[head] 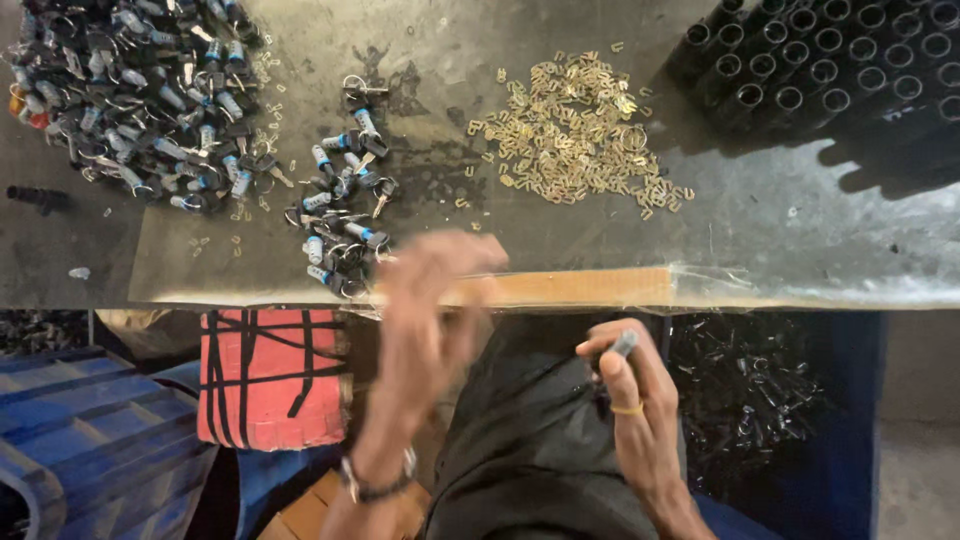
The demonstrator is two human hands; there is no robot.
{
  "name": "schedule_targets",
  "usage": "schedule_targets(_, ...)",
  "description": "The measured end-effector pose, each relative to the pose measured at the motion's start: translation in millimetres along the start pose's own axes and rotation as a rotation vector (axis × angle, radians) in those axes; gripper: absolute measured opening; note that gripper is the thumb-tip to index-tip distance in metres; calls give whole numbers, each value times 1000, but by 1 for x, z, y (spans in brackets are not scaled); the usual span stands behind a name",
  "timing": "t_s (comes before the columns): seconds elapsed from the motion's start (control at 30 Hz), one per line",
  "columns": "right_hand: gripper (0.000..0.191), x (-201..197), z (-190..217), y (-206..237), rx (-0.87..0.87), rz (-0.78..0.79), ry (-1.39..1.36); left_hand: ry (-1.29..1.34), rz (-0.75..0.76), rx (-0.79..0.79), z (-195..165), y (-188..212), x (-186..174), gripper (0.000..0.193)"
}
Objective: The person sits at a workbench assembling padlock cylinders. They pick up a lock body, insert small brass pins and clips into it by hand, fit a key, and place the finished lock on the table, repeating the cycle with new components from the piles.
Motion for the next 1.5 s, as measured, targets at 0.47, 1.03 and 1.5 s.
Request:
schedule_targets(0.47, 43, -5, -31, 22, 26, 94, -660, -333, 165, 176, 15, 28, 29, 51)
schedule_targets(1.03, 35, 2, -46, 23, 198, 214, -757, 1146, 107, -679, -18, 59, 60, 17)
schedule_targets(1.5, 30, 0, -50, 27, 258, 185, -694, 709, 63, -348, -29, 50, 57, 12)
Point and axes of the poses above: each hand's wrist, its own y-axis away from the middle knuckle, its own x-axis out of the palm, z = x × y, the point moved 5 cm from there along -y, towards the middle knuckle, and after that the axes turned 9 degrees about y, right-handed, at the moved point
